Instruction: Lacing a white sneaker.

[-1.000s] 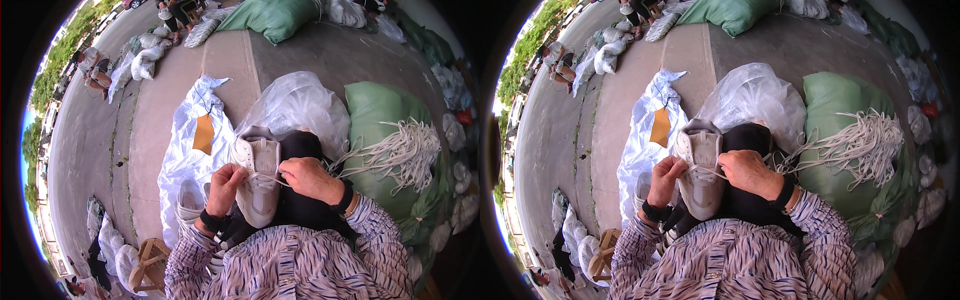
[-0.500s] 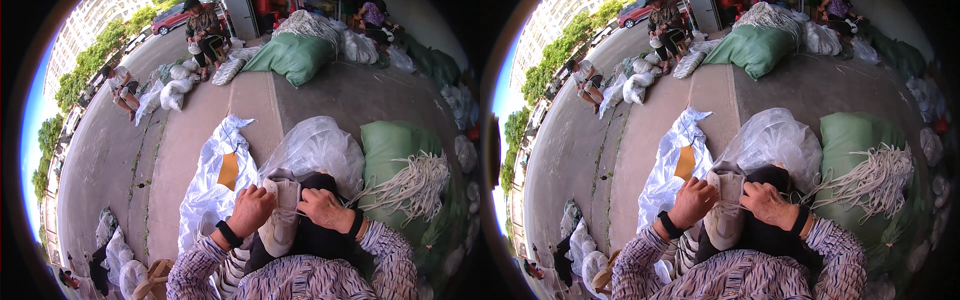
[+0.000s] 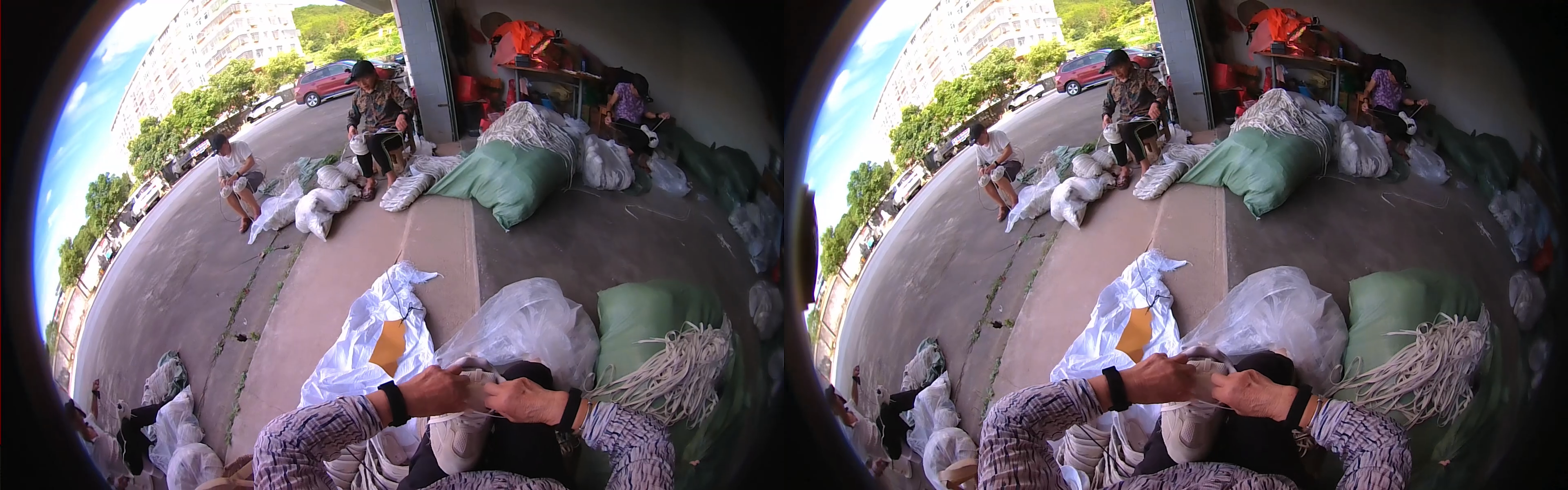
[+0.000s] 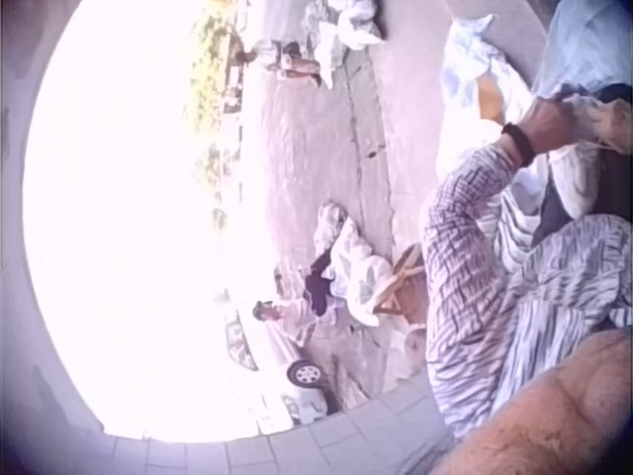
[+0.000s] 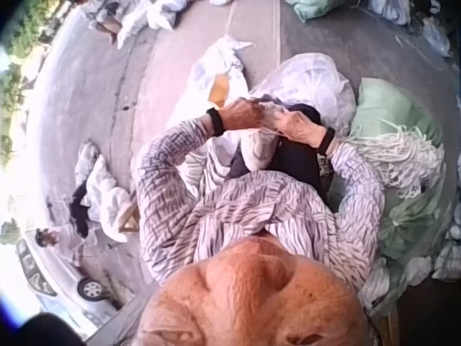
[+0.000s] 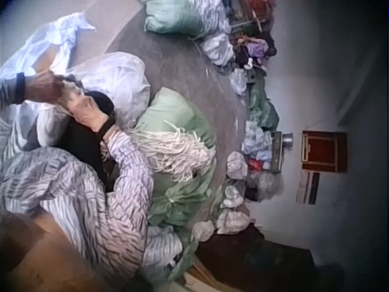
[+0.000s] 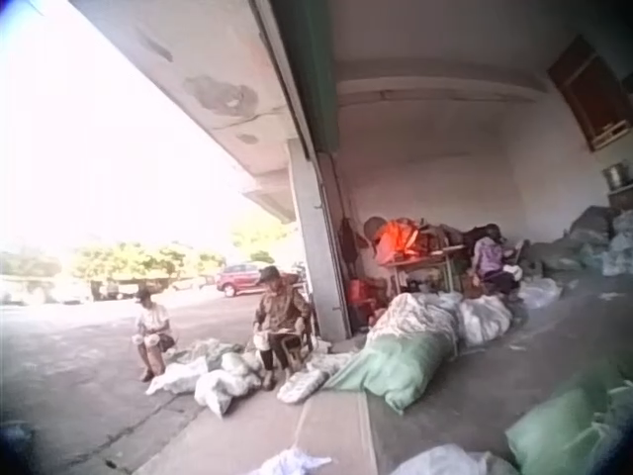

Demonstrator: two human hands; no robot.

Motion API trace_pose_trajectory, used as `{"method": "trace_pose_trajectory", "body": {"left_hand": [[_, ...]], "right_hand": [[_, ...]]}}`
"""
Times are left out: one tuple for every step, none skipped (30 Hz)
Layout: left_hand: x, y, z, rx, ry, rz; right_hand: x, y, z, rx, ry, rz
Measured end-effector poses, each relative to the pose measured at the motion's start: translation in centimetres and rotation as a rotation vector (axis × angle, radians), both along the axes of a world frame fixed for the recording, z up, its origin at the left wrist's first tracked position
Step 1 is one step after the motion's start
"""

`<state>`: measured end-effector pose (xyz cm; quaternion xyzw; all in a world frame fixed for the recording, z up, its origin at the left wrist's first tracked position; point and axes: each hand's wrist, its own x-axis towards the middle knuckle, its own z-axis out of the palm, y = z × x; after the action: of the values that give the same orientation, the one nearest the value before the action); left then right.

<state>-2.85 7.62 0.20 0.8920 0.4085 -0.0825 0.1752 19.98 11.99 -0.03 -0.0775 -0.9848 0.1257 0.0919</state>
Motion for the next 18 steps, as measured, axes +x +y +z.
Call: {"method": "trace_pose_trajectory", "body": {"left_hand": [[0.3,-0.3,-1.0,0.051,-0.194,0.029],[0.3,-0.1,-1.7,0.043,-0.253,-0.008],[0.3,0.1,-2.3,0.113,-0.399,0.062],[0.2,0.4,-2.7,0.129,-0.368,0.062],[0.3,0.5,-2.9,0.145,-0.337,0.061],[0.3,0.5,-2.8,0.012,-0.229,0.212],[0.2,0.6,-2.6,-0.049,-0.164,0.333],[0.1,0.4,-2.3,-0.106,-0.103,0.364],[0.2,0.2,-1.8,0.038,-0.278,0.271],[0.1,-0.1,-1.5,0.117,-0.310,0.170],[0.2,-0.5,-1.1,0.267,-0.181,0.058],[0.2,-0.8,-0.9,0.269,-0.186,0.071],[0.3,-1.1,-0.8,0.226,-0.155,0.084],[0.4,-1.3,-0.8,0.223,-0.099,0.089],[0.8,-1.5,-1.0,0.186,-0.171,0.153],[1.0,-1.6,-1.2,0.188,-0.175,0.161],[1.3,-1.9,-1.6,0.188,-0.311,0.302],[1.6,-2.1,-2.0,0.212,-0.451,0.408]], "right_hand": [[0.0,0.0,-0.1,-0.034,-0.069,-0.032],[-0.1,0.1,-0.2,-0.033,-0.024,0.006],[-0.1,0.1,-0.3,-0.037,-0.061,0.015],[-0.2,0.2,-0.3,-0.042,-0.129,0.014],[-0.2,0.4,-0.4,-0.038,-0.095,0.023],[-0.3,0.6,-0.4,-0.044,-0.107,0.023],[-0.4,0.8,-0.4,-0.061,-0.150,0.034],[-0.6,0.9,-0.4,-0.050,-0.117,0.030],[-0.8,1.2,-0.4,-0.130,-0.133,0.063],[-0.9,1.4,-0.4,-0.197,-0.225,0.071],[-1.3,1.5,-0.4,-0.235,-0.301,0.035],[-1.6,1.4,-0.5,-0.261,-0.239,0.091],[-1.9,1.2,-0.6,-0.306,-0.231,-0.025],[-2.2,0.9,-0.6,-0.353,-0.287,-0.155],[-2.3,0.6,-0.7,-0.332,-0.345,-0.196],[-2.4,0.3,-0.7,-0.332,-0.286,-0.195],[-2.4,0.0,-0.7,-0.261,-0.328,-0.181],[-2.4,-0.2,-0.7,-0.181,-0.445,-0.206]]}}
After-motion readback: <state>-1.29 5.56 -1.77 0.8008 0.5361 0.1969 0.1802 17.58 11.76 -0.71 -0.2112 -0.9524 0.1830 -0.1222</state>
